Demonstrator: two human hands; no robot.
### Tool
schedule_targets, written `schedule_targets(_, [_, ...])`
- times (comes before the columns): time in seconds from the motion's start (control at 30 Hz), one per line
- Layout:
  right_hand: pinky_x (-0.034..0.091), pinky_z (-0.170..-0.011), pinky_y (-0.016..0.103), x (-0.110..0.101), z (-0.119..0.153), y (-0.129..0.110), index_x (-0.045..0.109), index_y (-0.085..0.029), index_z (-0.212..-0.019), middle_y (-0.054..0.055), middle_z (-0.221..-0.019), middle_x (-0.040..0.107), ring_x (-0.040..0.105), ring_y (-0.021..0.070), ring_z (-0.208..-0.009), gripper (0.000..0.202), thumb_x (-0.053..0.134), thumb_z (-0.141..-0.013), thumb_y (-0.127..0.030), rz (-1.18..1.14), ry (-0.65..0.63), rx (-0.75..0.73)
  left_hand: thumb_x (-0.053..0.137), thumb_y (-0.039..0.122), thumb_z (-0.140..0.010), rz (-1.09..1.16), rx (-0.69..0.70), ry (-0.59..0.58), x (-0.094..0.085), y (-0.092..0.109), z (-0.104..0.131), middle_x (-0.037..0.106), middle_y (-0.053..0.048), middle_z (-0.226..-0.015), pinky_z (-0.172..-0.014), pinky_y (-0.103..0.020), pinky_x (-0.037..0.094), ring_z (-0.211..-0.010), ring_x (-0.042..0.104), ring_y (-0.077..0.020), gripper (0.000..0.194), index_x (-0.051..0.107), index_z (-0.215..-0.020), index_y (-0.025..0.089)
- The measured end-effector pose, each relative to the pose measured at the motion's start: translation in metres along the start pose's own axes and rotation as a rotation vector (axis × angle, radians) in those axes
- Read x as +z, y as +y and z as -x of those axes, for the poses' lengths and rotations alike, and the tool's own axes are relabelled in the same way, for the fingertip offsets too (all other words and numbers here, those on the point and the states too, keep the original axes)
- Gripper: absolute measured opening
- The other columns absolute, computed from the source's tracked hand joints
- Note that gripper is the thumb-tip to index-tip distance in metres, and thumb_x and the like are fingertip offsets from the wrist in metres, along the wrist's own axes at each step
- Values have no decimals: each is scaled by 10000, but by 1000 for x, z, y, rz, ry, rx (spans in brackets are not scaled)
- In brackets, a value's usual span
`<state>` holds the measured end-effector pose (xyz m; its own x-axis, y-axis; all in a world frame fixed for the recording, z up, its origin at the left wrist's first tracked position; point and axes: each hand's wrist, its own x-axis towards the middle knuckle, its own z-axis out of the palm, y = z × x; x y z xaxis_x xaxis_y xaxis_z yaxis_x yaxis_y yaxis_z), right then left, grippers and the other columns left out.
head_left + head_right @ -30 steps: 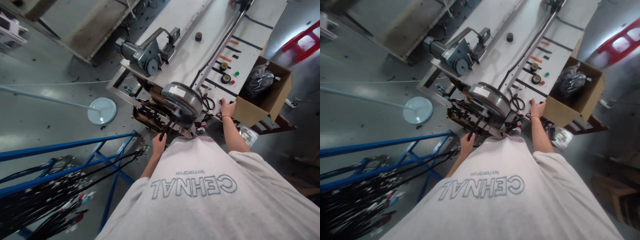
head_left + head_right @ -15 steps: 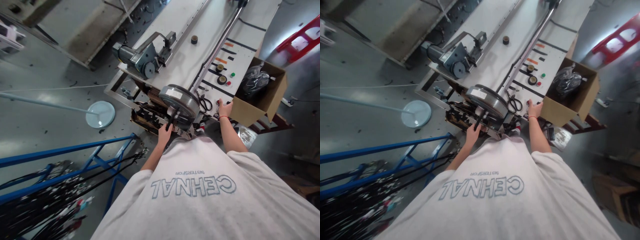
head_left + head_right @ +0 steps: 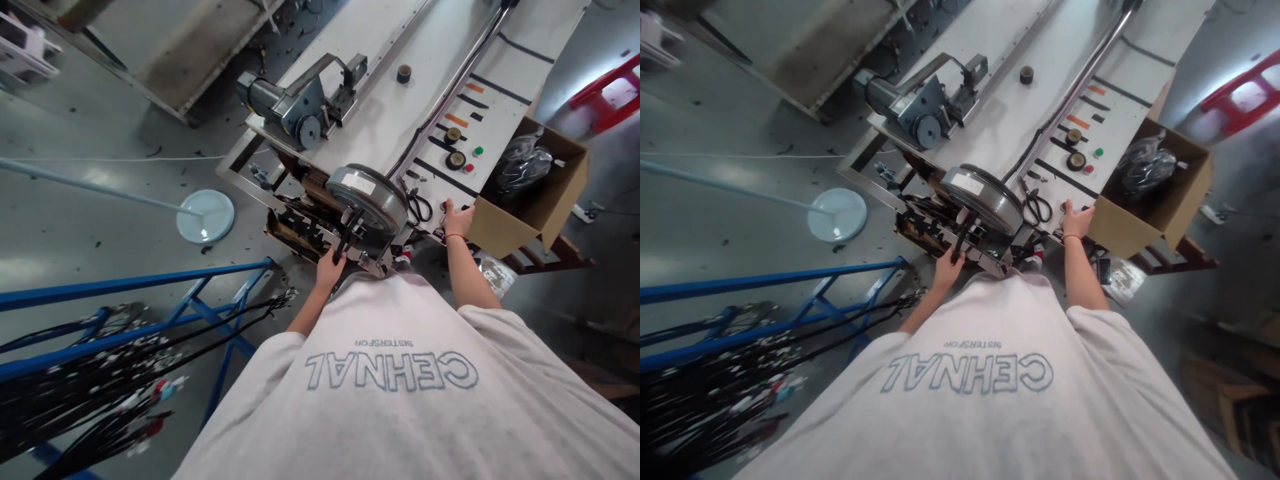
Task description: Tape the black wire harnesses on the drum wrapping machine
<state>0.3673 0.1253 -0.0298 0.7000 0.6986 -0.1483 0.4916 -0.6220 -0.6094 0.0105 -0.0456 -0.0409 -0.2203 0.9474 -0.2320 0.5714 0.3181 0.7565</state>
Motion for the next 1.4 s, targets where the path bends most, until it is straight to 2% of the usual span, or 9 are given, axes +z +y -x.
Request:
schedule_targets(0.1, [300, -1179, 492, 1, -2, 1, 314, 33, -1489, 320, -1477, 421, 395, 360, -1422, 932, 633, -847, -563, -16, -6, 3, 551, 386, -823, -59, -79, -47, -3, -31, 15, 558, 7, -608, -594, -252, 363, -577, 504, -153, 193, 581, -771, 203])
schedule_targets(0.2, [311, -1170, 509, 3, -4, 4, 308, 14, -1494, 314, -1487, 412, 397, 367, -1418, 952, 635, -833, -588, -36, -5, -1, 525, 401, -825, -61, -100, -39, -13, -43, 30, 499, 29, -565, -572, -241, 330, -549, 444, -132, 235, 554, -710, 199])
schedule_targets(0.3, [317, -1166, 521, 4, -4, 6, 315, -10, -1491, 307, -1495, 404, 393, 367, -1420, 951, 621, -830, -623, -48, -1, -10, 498, 438, -839, -18, -87, 45, -25, -33, 40, 426, 45, -524, -546, -238, 305, -526, 390, -116, 311, 489, -635, 204])
schedule_targets(0.47, [300, -1179, 501, 4, -5, 7, 331, 2, -1478, 314, -1508, 380, 357, 357, -1445, 947, 613, -833, -632, -46, 2, -24, 526, 448, -838, 35, -66, 132, -34, 3, 41, 386, 48, -502, -518, -239, 301, -510, 375, -111, 350, 426, -596, 215])
schedule_targets(0.63, [289, -1188, 488, 2, -5, 5, 311, 30, -1482, 322, -1509, 375, 353, 348, -1452, 920, 624, -852, -564, -41, -16, -15, 545, 412, -831, 69, -49, 141, -27, 25, 25, 365, 52, -492, -515, -243, 305, -505, 372, -116, 326, 423, -598, 221])
schedule_targets(0.8, [305, -1176, 513, 3, -5, 5, 315, -1, -1493, 314, -1513, 377, 355, 358, -1449, 930, 633, -843, -586, -56, -6, -15, 545, 383, -851, 58, -7, 139, -16, 38, 4, 456, 33, -545, -580, -242, 359, -567, 438, -126, 304, 456, -617, 212])
schedule_targets(1.0, [284, -1193, 478, 4, -5, 6, 302, 23, -1491, 326, -1511, 370, 353, 353, -1454, 939, 625, -851, -584, -42, -5, -22, 550, 360, -890, 63, 38, 103, -5, 53, -15, 522, 14, -577, -592, -258, 369, -584, 473, -138, 292, 505, -646, 204])
schedule_targets(1.2, [292, -1178, 507, 2, -2, 4, 297, 4, -1497, 317, -1512, 380, 379, 362, -1435, 943, 614, -843, -597, -44, 3, -17, 557, 364, -888, 37, 69, 85, -4, 56, -23, 554, 13, -600, -600, -255, 373, -584, 495, -138, 252, 547, -697, 201])
schedule_targets(1.4, [281, -1189, 493, 1, 1, 2, 305, 30, -1494, 310, -1521, 375, 377, 360, -1437, 917, 601, -863, -567, -29, -4, -15, 545, 384, -871, -18, 51, 61, -3, 26, -10, 568, -7, -596, -600, -255, 369, -586, 522, -152, 282, 568, -661, 196])
